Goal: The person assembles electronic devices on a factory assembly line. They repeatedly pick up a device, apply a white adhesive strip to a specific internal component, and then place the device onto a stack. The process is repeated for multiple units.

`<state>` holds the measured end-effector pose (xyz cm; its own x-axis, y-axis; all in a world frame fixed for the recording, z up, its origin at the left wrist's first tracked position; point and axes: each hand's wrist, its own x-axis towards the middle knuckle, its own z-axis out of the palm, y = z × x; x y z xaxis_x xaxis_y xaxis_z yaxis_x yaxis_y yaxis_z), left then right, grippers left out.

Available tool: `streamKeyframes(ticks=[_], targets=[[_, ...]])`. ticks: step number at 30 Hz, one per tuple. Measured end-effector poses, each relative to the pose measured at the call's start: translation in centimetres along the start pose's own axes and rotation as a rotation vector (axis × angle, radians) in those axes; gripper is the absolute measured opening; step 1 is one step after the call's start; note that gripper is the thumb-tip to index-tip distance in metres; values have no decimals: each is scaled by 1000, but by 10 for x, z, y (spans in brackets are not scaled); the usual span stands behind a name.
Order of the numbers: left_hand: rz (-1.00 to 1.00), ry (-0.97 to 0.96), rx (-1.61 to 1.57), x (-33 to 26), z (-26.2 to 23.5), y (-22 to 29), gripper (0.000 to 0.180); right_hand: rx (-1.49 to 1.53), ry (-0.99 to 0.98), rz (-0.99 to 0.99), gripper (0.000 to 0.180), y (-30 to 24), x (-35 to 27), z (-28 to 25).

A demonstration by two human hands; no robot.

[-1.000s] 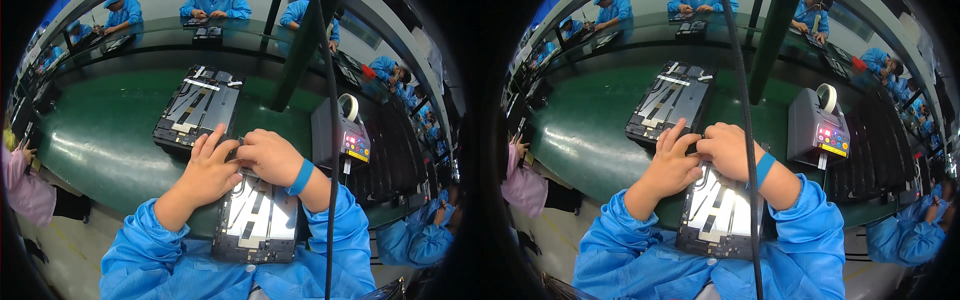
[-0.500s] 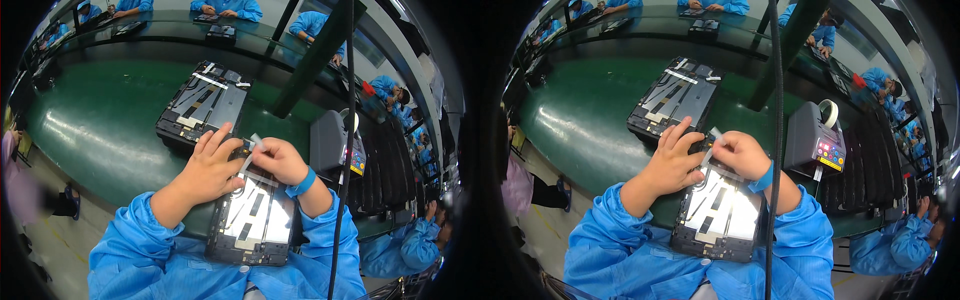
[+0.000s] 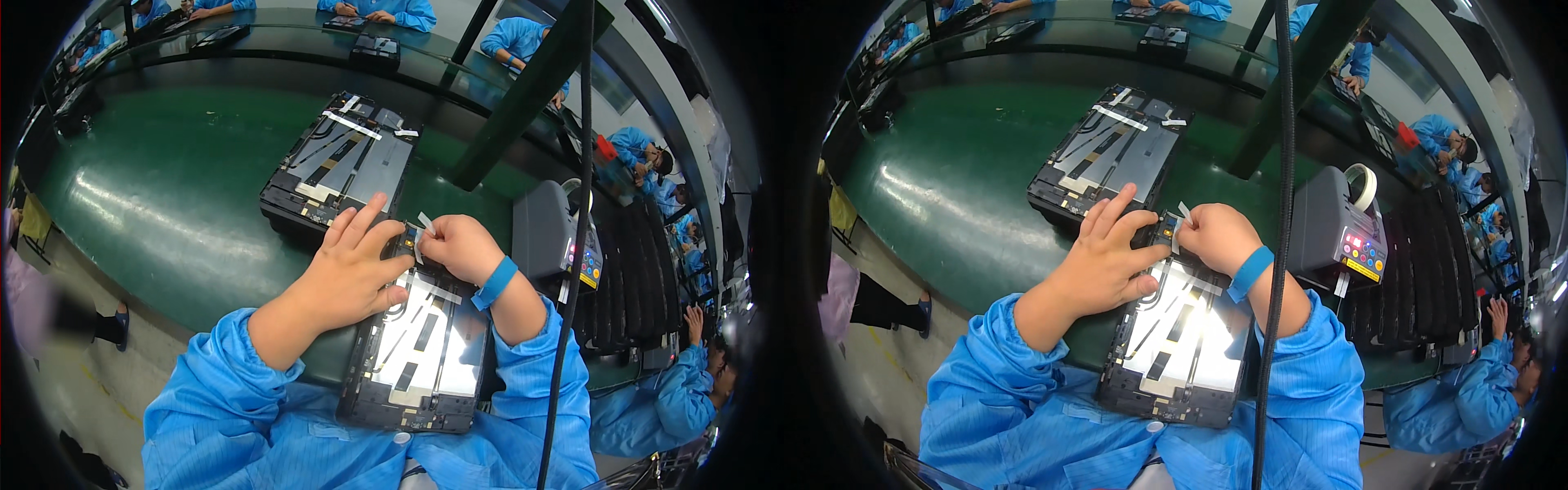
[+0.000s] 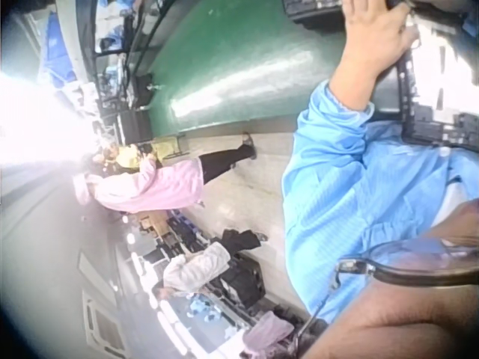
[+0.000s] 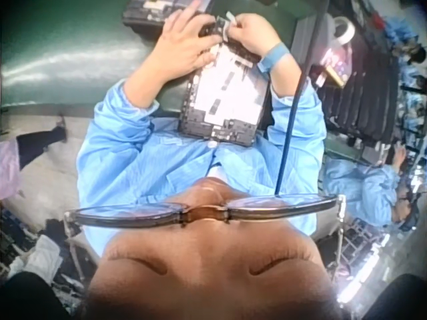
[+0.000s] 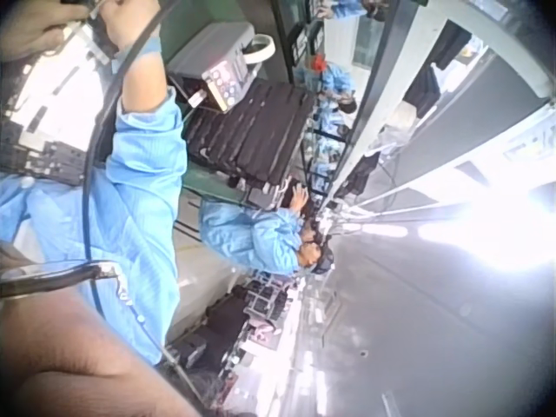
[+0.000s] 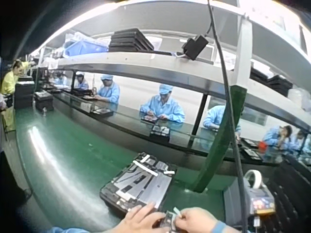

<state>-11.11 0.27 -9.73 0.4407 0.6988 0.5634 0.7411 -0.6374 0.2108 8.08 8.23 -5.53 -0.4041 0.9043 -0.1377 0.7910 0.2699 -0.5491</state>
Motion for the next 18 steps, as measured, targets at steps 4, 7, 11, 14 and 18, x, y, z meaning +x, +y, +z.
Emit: streamKeyframes(ticks=[4, 7, 11, 14, 18], targets=[[6, 0, -9, 2, 0, -1, 33, -44, 5, 77, 21, -10, -2, -1], [-9, -12, -16, 2, 0, 0, 33, -95, 2, 130, 20, -20, -2, -3], [-16, -6, -25, 2, -1, 0, 33, -141, 184, 28, 21, -19, -10, -5], [-13, -9, -20, 2, -1, 1, 33, -2, 302, -254, 22, -6, -20, 6], [-9, -27, -19, 4, -1, 1, 33, 52, 220, -461, 27, 4, -32, 11]])
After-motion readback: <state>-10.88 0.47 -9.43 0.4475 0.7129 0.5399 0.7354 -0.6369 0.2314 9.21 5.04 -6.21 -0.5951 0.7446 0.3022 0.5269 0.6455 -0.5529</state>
